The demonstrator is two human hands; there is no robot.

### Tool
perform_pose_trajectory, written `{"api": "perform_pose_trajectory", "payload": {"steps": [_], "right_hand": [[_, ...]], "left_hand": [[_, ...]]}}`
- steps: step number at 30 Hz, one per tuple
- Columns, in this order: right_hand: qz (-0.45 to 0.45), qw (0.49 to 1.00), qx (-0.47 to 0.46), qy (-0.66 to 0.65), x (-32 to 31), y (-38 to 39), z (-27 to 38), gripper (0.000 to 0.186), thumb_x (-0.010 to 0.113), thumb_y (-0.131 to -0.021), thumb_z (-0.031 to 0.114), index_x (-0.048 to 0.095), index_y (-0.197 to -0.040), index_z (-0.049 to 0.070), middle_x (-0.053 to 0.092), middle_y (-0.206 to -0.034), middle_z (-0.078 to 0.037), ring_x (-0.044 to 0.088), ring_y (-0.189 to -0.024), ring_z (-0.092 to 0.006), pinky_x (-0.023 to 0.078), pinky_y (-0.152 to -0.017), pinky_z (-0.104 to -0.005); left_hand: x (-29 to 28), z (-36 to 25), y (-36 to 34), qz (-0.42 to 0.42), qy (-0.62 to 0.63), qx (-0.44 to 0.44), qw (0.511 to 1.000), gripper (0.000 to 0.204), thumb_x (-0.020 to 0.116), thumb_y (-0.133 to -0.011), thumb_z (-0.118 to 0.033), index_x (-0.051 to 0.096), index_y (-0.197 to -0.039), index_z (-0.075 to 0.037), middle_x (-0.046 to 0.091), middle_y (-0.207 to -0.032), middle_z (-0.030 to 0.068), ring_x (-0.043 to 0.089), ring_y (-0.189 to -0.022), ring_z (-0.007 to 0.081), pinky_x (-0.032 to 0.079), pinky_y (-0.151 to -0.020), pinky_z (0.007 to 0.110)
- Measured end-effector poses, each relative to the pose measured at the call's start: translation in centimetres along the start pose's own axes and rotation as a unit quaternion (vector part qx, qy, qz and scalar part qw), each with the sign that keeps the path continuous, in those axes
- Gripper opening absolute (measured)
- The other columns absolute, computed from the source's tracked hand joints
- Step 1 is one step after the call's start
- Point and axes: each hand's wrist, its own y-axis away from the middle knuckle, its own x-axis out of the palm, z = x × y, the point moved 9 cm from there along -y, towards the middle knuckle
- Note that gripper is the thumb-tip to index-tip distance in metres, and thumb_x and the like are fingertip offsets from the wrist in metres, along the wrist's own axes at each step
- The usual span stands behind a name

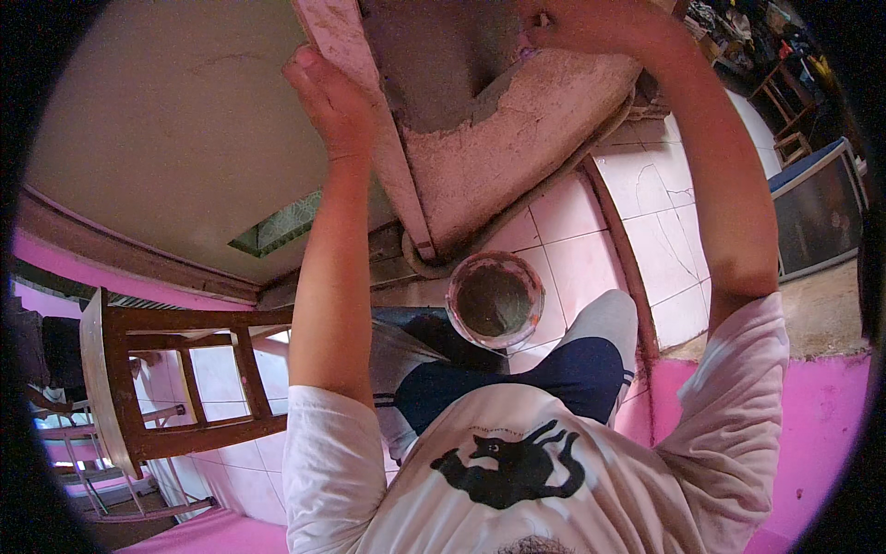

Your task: The person applies a gray mortar mixture to a damaged wall section using a trowel, periodically scooping more material from a small bucket.

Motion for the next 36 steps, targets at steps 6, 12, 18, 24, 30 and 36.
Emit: {"api": "perform_pose_trajectory", "payload": {"steps": [6, 12, 18, 24, 30, 36], "right_hand": [[-0.011, 0.994, -0.009, 0.104, 5.8, 0.7, -1.4, 0.019, 0.078, -0.08, 0.023, 0.078, -0.088, 0.006, 0.073, -0.088, -0.019, 0.072, -0.085, -0.0372, 0.056, -0.08, -0.0479], [-0.013, 0.998, 0.02, 0.059, 4.9, -0.9, -2.1, 0.021, 0.077, -0.079, 0.02, 0.078, -0.093, 0.005, 0.073, -0.09, -0.021, 0.072, -0.089, -0.0376, 0.056, -0.082, -0.0489], [-0.006, 0.996, 0.058, 0.065, -0.3, 1.0, -1.1, 0.025, 0.068, -0.082, 0.024, 0.077, -0.096, 0.005, 0.073, -0.091, -0.022, 0.07, -0.087, -0.0406, 0.054, -0.079, -0.0507], [0.016, 0.998, 0.007, 0.053, 8.8, -0.2, 0.8, 0.017, 0.073, -0.081, 0.018, 0.079, -0.093, 0.008, 0.074, -0.086, -0.019, 0.072, -0.086, -0.0382, 0.057, -0.083, -0.048], [-0.007, 0.999, -0.034, -0.007, 2.1, -1.6, 0.9, 0.017, 0.07, -0.083, 0.018, 0.078, -0.091, 0.006, 0.074, -0.088, -0.019, 0.073, -0.086, -0.0369, 0.057, -0.083, -0.0461], [0.012, 0.994, -0.083, 0.073, 3.2, -0.3, 1.1, 0.018, 0.069, -0.084, 0.018, 0.079, -0.092, 0.006, 0.075, -0.089, -0.019, 0.073, -0.085, -0.0361, 0.057, -0.082, -0.0461]], "left_hand": [[0.3, -1.2, -0.2, 0.004, -0.037, 0.016, 0.999, 0.046, 0.034, -0.112, -0.04, 0.048, -0.115, 0.003, 0.055, -0.105, 0.0217, 0.051, -0.098, 0.0322, 0.041, -0.093, 0.043], [0.5, 0.1, -0.1, 0.003, 0.011, -0.031, 0.999, 0.047, 0.034, -0.112, -0.041, 0.049, -0.116, 0.004, 0.055, -0.108, 0.0224, 0.052, -0.099, 0.0325, 0.041, -0.095, 0.043], [-0.2, -0.4, -0.1, 0.004, -0.008, 0.002, 1.0, 0.045, 0.034, -0.112, -0.04, 0.049, -0.115, 0.003, 0.054, -0.104, 0.0204, 0.051, -0.096, 0.0313, 0.042, -0.093, 0.042], [0.3, -1.0, 0.0, -0.014, -0.055, 0.009, 0.998, 0.043, 0.036, -0.112, -0.038, 0.05, -0.115, 0.002, 0.055, -0.105, 0.0201, 0.052, -0.095, 0.0319, 0.043, -0.092, 0.043], [0.1, 1.1, -0.1, 0.013, -0.008, 0.026, 1.0, 0.042, 0.036, -0.112, -0.036, 0.05, -0.115, 0.003, 0.055, -0.106, 0.0202, 0.052, -0.095, 0.0317, 0.043, -0.092, 0.042], [-0.1, -1.3, -0.3, -0.013, -0.044, 0.011, 0.999, 0.041, 0.038, -0.111, -0.035, 0.05, -0.113, 0.003, 0.056, -0.106, 0.0222, 0.055, -0.098, 0.0357, 0.044, -0.092, 0.042]]}}
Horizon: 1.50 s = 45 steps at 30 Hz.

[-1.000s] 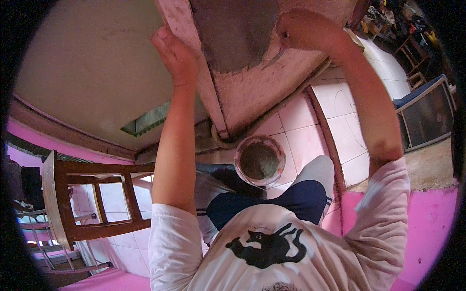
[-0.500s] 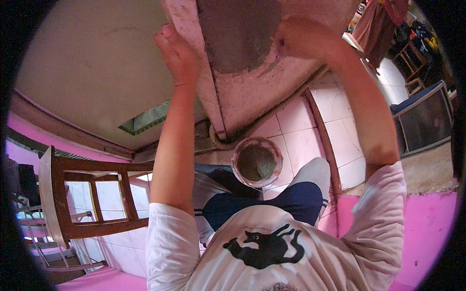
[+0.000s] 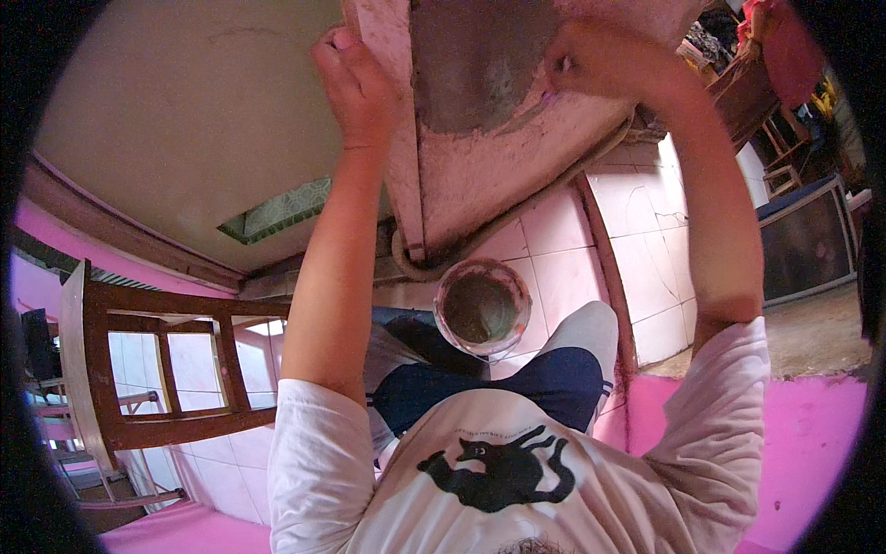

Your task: The person applies a gray mortar mixture to a damaged wall section using a trowel, periodically scooping more material from a small bucket.

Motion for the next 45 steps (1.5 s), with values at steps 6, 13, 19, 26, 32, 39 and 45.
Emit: {"api": "perform_pose_trajectory", "payload": {"steps": [6, 13, 19, 26, 32, 39, 45], "right_hand": [[0.013, 0.996, 0.085, -0.033, 2.4, -1.5, -1.0, 0.018, 0.069, -0.083, 0.017, 0.079, -0.091, 0.004, 0.074, -0.088, -0.019, 0.072, -0.081, -0.0356, 0.057, -0.079, -0.0435], [0.029, 0.993, 0.114, -0.005, -10.7, -0.1, -3.4, 0.027, 0.07, -0.08, 0.022, 0.078, -0.1, 0.007, 0.075, -0.096, -0.016, 0.073, -0.089, -0.0323, 0.056, -0.079, -0.0438], [0.06, 0.995, 0.066, -0.034, -4.5, 0.2, -4.2, 0.021, 0.07, -0.081, 0.019, 0.079, -0.096, 0.007, 0.075, -0.091, -0.017, 0.072, -0.085, -0.0324, 0.056, -0.079, -0.0418], [0.014, 0.999, 0.043, -0.01, 0.8, -1.7, -4.0, 0.019, 0.07, -0.078, 0.015, 0.078, -0.092, 0.004, 0.073, -0.088, -0.019, 0.071, -0.083, -0.0333, 0.056, -0.079, -0.0421], [0.053, 0.993, 0.101, -0.02, -10.3, -1.1, -4.1, 0.027, 0.071, -0.08, 0.024, 0.079, -0.1, 0.008, 0.077, -0.093, -0.014, 0.073, -0.083, -0.0264, 0.056, -0.078, -0.0399], [0.054, 0.995, -0.016, -0.079, -6.6, -1.5, -3.3, 0.021, 0.071, -0.08, 0.018, 0.078, -0.095, 0.005, 0.074, -0.09, -0.018, 0.072, -0.084, -0.0324, 0.056, -0.08, -0.0429], [0.091, 0.993, 0.064, -0.026, 1.0, -2.7, 1.2, 0.02, 0.072, -0.084, 0.018, 0.079, -0.097, 0.005, 0.075, -0.093, -0.018, 0.072, -0.082, -0.033, 0.056, -0.079, -0.0423]], "left_hand": [[0.4, -0.7, 0.0, 0.003, -0.011, 0.021, 1.0, 0.041, 0.038, -0.111, -0.037, 0.051, -0.114, 0.002, 0.057, -0.107, 0.0231, 0.057, -0.097, 0.0377, 0.045, -0.092, 0.044], [0.6, 0.1, 0.3, 0.012, 0.035, -0.027, 0.999, 0.04, 0.038, -0.111, -0.035, 0.05, -0.116, 0.003, 0.058, -0.107, 0.023, 0.057, -0.098, 0.0371, 0.045, -0.092, 0.043], [0.4, -0.3, 0.0, 0.01, 0.009, 0.017, 1.0, 0.038, 0.038, -0.111, -0.032, 0.05, -0.115, 0.004, 0.058, -0.108, 0.0231, 0.057, -0.099, 0.0361, 0.044, -0.093, 0.043], [1.4, 0.6, 0.3, 0.028, 0.01, 0.003, 1.0, 0.041, 0.038, -0.111, -0.034, 0.05, -0.115, 0.005, 0.058, -0.11, 0.0232, 0.057, -0.101, 0.0365, 0.044, -0.094, 0.044], [0.6, 0.3, 0.5, 0.017, 0.029, -0.038, 0.999, 0.042, 0.038, -0.111, -0.035, 0.051, -0.116, 0.004, 0.058, -0.11, 0.0223, 0.057, -0.101, 0.0359, 0.045, -0.094, 0.044], [-0.5, -0.9, -0.1, 0.007, -0.036, 0.038, 0.999, 0.042, 0.041, -0.11, -0.036, 0.052, -0.117, 0.004, 0.058, -0.109, 0.0226, 0.058, -0.099, 0.0376, 0.045, -0.092, 0.044], [0.3, -0.5, 0.0, 0.015, -0.035, 0.032, 0.999, 0.047, 0.04, -0.11, -0.04, 0.052, -0.117, 0.005, 0.059, -0.109, 0.0237, 0.058, -0.099, 0.0387, 0.045, -0.092, 0.045]]}}
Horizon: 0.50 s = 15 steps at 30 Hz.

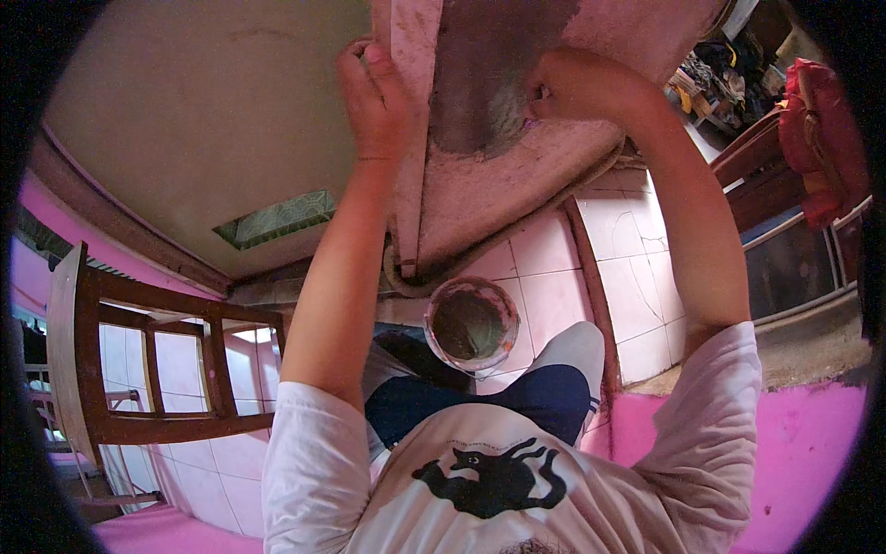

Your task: The person applies a gray mortar mixture to a damaged wall section using a trowel, periodically scooping more material from a small bucket.

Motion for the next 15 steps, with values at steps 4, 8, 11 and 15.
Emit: {"api": "perform_pose_trajectory", "payload": {"steps": [4, 8, 11, 15], "right_hand": [[-0.036, 0.999, 0.01, -0.013, -1.8, -0.3, -1.3, 0.021, 0.073, -0.084, 0.02, 0.078, -0.097, 0.005, 0.075, -0.093, -0.019, 0.071, -0.081, -0.0328, 0.056, -0.079, -0.0412], [-0.056, 0.998, -0.029, -0.024, -8.8, 1.3, -2.2, 0.024, 0.073, -0.083, 0.021, 0.078, -0.1, 0.005, 0.076, -0.094, -0.017, 0.072, -0.082, -0.028, 0.056, -0.077, -0.0398], [-0.009, 1.0, 0.002, -0.027, -12.5, 4.9, -1.4, 0.026, 0.072, -0.082, 0.02, 0.078, -0.104, 0.006, 0.077, -0.095, -0.014, 0.072, -0.083, -0.0233, 0.055, -0.076, -0.0383], [-0.016, 0.995, -0.093, -0.022, -6.3, 2.7, 0.4, 0.023, 0.075, -0.083, 0.022, 0.078, -0.097, 0.004, 0.074, -0.092, -0.019, 0.072, -0.084, -0.0323, 0.056, -0.08, -0.0406]], "left_hand": [[0.2, -0.2, 0.2, 0.008, 0.028, -0.027, 0.999, 0.049, 0.039, -0.11, -0.041, 0.052, -0.118, 0.006, 0.058, -0.109, 0.0242, 0.058, -0.1, 0.0391, 0.045, -0.091, 0.045], [-0.6, 0.7, 0.2, 0.009, 0.022, -0.052, 0.998, 0.049, 0.039, -0.11, -0.041, 0.051, -0.118, 0.006, 0.058, -0.109, 0.0251, 0.058, -0.1, 0.0397, 0.045, -0.091, 0.045], [0.8, -0.3, 0.5, 0.004, 0.045, -0.036, 0.998, 0.047, 0.04, -0.11, -0.039, 0.051, -0.118, 0.006, 0.058, -0.11, 0.0255, 0.058, -0.099, 0.0402, 0.045, -0.091, 0.045], [-0.5, 0.3, 0.0, 0.001, 0.024, -0.019, 1.0, 0.046, 0.041, -0.11, -0.038, 0.052, -0.118, 0.005, 0.059, -0.111, 0.0253, 0.058, -0.101, 0.0404, 0.045, -0.092, 0.045]]}}
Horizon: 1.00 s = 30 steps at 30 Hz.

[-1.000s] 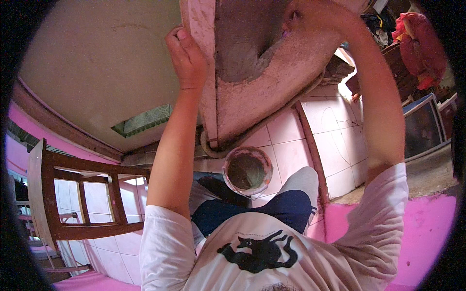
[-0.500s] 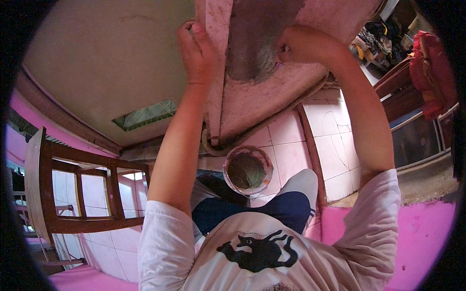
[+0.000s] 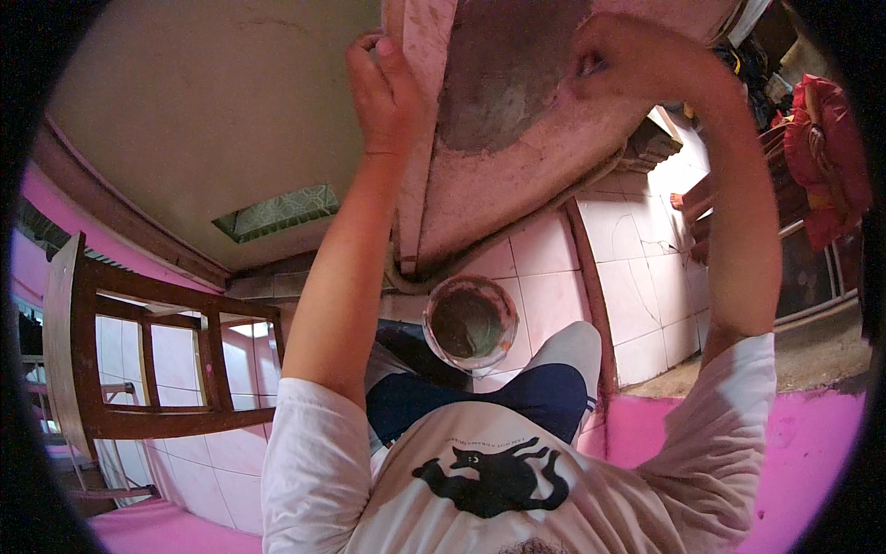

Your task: The person applies a gray mortar mixture to a damaged wall section using a trowel, periodically scooping more material from a small bucket.

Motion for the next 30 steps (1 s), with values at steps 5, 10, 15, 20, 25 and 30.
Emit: {"api": "perform_pose_trajectory", "payload": {"steps": [5, 10, 15, 20, 25, 30], "right_hand": [[0.016, 0.997, 0.072, -0.018, 3.3, -2.0, 2.1, 0.025, 0.077, -0.081, 0.024, 0.077, -0.097, 0.004, 0.074, -0.091, -0.018, 0.072, -0.085, -0.0312, 0.055, -0.081, -0.0402], [-0.053, 0.997, 0.044, -0.022, 1.5, -2.2, -0.4, 0.027, 0.079, -0.082, 0.027, 0.077, -0.094, 0.003, 0.074, -0.089, -0.017, 0.072, -0.083, -0.0309, 0.055, -0.079, -0.0403], [0.009, 0.994, 0.099, -0.036, -6.1, 0.4, -0.8, 0.028, 0.072, -0.086, 0.021, 0.076, -0.107, 0.003, 0.077, -0.097, -0.014, 0.072, -0.087, -0.021, 0.056, -0.081, -0.0357], [-0.021, 0.999, 0.001, -0.03, -2.8, -0.2, 2.7, 0.026, 0.075, -0.086, 0.025, 0.077, -0.1, 0.003, 0.076, -0.093, -0.015, 0.072, -0.084, -0.0257, 0.055, -0.079, -0.0377], [0.008, 0.999, 0.015, -0.039, 2.8, -2.6, 4.5, 0.028, 0.078, -0.085, 0.029, 0.077, -0.093, 0.003, 0.074, -0.087, -0.017, 0.071, -0.08, -0.0318, 0.054, -0.075, -0.0405], [-0.029, 0.998, 0.049, -0.019, 1.8, -2.9, 4.4, 0.029, 0.079, -0.085, 0.03, 0.076, -0.092, 0.002, 0.073, -0.085, -0.016, 0.071, -0.079, -0.0304, 0.054, -0.074, -0.0405]], "left_hand": [[0.3, 0.4, -0.2, 0.006, -0.006, -0.022, 1.0, 0.046, 0.041, -0.11, -0.039, 0.051, -0.12, 0.005, 0.059, -0.113, 0.0244, 0.058, -0.104, 0.04, 0.045, -0.093, 0.044], [0.8, 0.1, 0.3, 0.005, 0.012, -0.04, 0.999, 0.045, 0.04, -0.11, -0.038, 0.051, -0.12, 0.005, 0.059, -0.112, 0.024, 0.058, -0.103, 0.0396, 0.045, -0.092, 0.044], [0.0, -0.3, 0.2, -0.001, 0.008, -0.03, 1.0, 0.046, 0.04, -0.11, -0.039, 0.052, -0.119, 0.005, 0.059, -0.111, 0.0241, 0.058, -0.101, 0.0392, 0.046, -0.091, 0.045], [-0.1, 0.7, -0.2, 0.0, 0.033, -0.024, 0.999, 0.048, 0.042, -0.11, -0.041, 0.052, -0.118, 0.005, 0.059, -0.109, 0.024, 0.058, -0.099, 0.0387, 0.046, -0.09, 0.045], [0.6, -0.7, -0.1, -0.009, 0.011, 0.018, 1.0, 0.048, 0.042, -0.109, -0.041, 0.052, -0.118, 0.005, 0.059, -0.111, 0.0245, 0.058, -0.101, 0.0395, 0.045, -0.091, 0.045], [0.5, -0.8, 0.0, -0.008, 0.008, 0.004, 1.0, 0.047, 0.041, -0.11, -0.04, 0.052, -0.119, 0.005, 0.059, -0.112, 0.0248, 0.058, -0.102, 0.0403, 0.045, -0.092, 0.046]]}}
